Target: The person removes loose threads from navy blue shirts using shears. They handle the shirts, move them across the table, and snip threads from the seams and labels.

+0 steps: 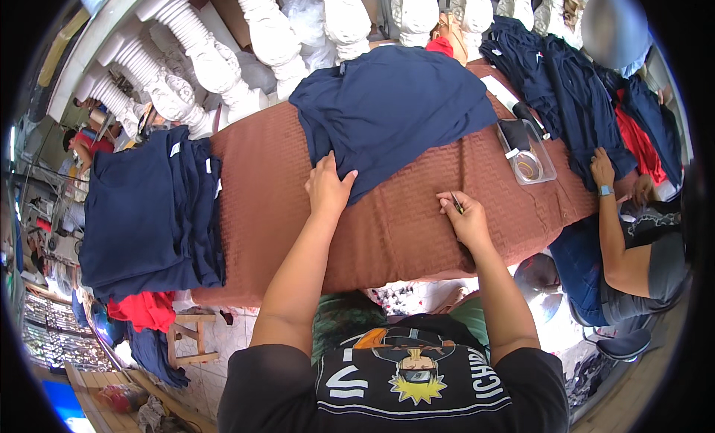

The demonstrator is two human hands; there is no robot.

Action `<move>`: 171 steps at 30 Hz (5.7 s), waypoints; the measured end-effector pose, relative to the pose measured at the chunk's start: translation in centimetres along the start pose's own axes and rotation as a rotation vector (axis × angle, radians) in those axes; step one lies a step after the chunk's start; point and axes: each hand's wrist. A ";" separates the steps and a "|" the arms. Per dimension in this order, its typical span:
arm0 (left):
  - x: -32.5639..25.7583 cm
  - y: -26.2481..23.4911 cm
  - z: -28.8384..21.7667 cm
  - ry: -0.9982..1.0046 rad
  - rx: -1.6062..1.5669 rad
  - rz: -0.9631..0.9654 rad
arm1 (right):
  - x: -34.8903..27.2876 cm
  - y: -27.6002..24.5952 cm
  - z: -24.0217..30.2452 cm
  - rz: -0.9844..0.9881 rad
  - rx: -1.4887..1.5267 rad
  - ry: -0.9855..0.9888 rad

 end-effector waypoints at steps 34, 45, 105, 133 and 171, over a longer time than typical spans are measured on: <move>-3.6 -18.4 -14.9 0.180 -1.778 0.922 | -0.5 5.5 12.9 -0.545 0.066 -0.671; -3.0 -26.9 -8.1 0.311 -1.622 0.093 | -3.7 3.3 14.8 -0.318 -0.159 -0.595; -16.5 3.2 -11.0 1.002 -0.002 0.224 | -5.4 -11.5 -1.4 0.250 -0.564 -0.246; -12.0 -6.4 -3.1 0.396 -0.564 0.037 | -8.7 -3.4 4.3 0.114 -0.285 -0.120; -14.3 -1.1 -6.2 0.507 -0.302 0.320 | -9.7 2.7 3.1 0.086 0.100 -0.049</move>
Point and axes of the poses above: each hand's wrist, its own x-axis towards the middle knuckle, its own y-axis out of the palm, z = x × y, and after that the axes turned 12 degrees about z, right-handed
